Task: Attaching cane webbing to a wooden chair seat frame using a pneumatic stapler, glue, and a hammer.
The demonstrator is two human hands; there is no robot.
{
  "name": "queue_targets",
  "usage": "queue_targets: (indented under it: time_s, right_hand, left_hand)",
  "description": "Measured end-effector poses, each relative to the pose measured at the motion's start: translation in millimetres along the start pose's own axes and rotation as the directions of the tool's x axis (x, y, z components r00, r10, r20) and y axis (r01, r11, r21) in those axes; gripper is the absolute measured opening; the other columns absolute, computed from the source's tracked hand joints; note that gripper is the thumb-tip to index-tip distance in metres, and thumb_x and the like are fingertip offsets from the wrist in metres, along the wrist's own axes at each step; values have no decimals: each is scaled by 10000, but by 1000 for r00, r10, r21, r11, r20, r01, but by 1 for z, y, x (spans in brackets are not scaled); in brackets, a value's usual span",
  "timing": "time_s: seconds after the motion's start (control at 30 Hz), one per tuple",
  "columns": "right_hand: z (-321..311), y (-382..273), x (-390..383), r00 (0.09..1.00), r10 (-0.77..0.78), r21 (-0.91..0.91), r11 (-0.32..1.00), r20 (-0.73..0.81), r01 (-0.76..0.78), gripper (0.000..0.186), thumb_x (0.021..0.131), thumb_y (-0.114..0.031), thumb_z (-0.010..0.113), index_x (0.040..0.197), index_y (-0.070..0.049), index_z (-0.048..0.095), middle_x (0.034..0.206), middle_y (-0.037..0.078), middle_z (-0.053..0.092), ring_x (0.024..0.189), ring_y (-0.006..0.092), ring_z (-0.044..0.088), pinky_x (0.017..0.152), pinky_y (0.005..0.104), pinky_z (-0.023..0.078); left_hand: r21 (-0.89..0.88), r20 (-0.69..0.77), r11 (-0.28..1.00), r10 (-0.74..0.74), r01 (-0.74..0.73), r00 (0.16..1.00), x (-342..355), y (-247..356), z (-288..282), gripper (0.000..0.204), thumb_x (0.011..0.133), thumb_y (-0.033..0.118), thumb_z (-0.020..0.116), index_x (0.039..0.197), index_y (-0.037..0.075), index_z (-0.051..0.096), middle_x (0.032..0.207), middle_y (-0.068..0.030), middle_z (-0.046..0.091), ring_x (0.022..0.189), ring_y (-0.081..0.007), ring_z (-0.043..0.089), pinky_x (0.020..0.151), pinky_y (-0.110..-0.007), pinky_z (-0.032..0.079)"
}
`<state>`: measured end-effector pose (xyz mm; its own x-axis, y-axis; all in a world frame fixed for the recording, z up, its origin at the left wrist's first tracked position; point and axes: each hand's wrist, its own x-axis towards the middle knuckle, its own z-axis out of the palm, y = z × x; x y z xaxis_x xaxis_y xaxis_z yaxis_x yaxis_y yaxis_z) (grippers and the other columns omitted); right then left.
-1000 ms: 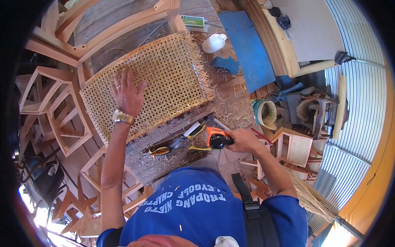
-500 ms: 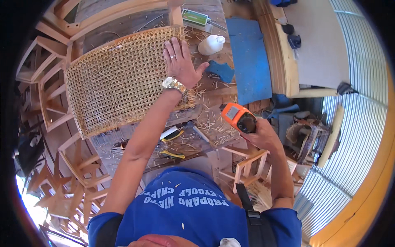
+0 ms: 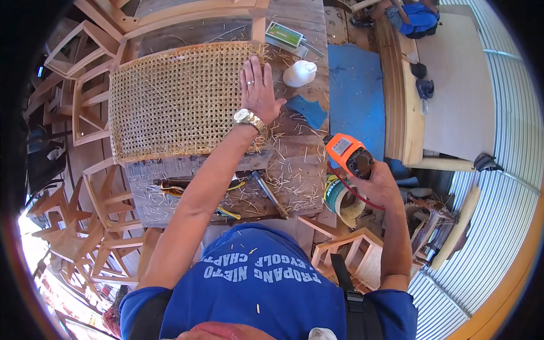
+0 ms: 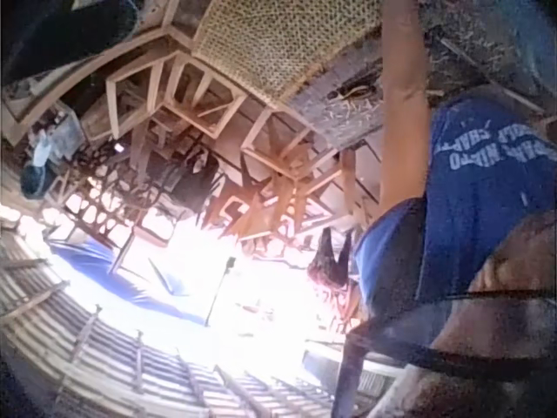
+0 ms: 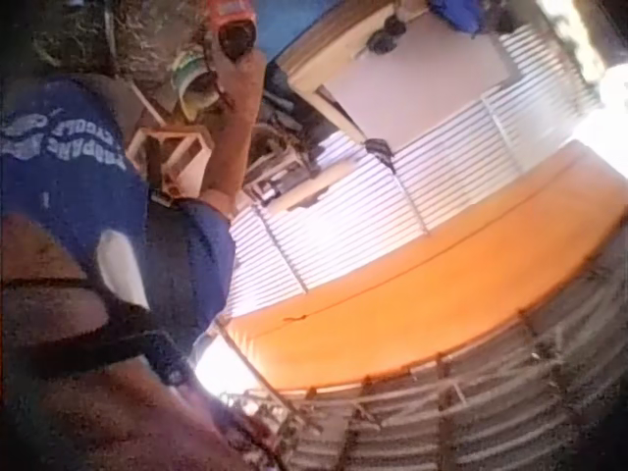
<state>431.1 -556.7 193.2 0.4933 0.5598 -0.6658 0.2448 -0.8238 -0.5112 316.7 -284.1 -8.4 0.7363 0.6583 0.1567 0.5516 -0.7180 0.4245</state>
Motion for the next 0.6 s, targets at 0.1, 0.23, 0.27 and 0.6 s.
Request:
queue_targets:
  time_s: [0.1,0.23,0.27,0.6]
  right_hand:
    - [-1,3,5,995,-83,-65,995,-48,79,252,862,-94,763,1085,-4,686,925,-4,695,848,79,587,788,310,517]
    - [22,-2,6,999,-39,-27,999,-22,38,267,863,-132,768,1092,-20,687,915,8,691,832,98,588,784,323,516]
    - [32,1,9,999,-42,-22,999,-10,42,278,863,-144,769,1102,-26,687,905,14,687,826,102,586,782,322,515]
    - [199,92,67,794,-545,-693,682,-270,232,848,796,-93,638,1587,-188,347,889,74,561,852,292,579,837,457,436]
  left_hand:
    - [-106,14,994,19,-17,1000,-2,-2,-12,1078,797,515,768,1532,-83,257,1620,-342,133,1511,-498,128,1240,-570,100]
    - [-220,-113,965,118,-141,987,12,-44,-30,902,916,578,624,1511,-38,342,1603,-277,268,1493,-484,201,1226,-567,162]
    - [-97,-197,977,166,-188,966,21,-62,-38,839,932,582,606,1485,-16,404,1574,-266,348,1478,-475,251,1219,-557,197]
    - [-161,276,939,338,-304,900,119,-205,-85,592,919,638,592,1319,208,664,1231,-100,712,1159,-289,662,1035,-443,487]
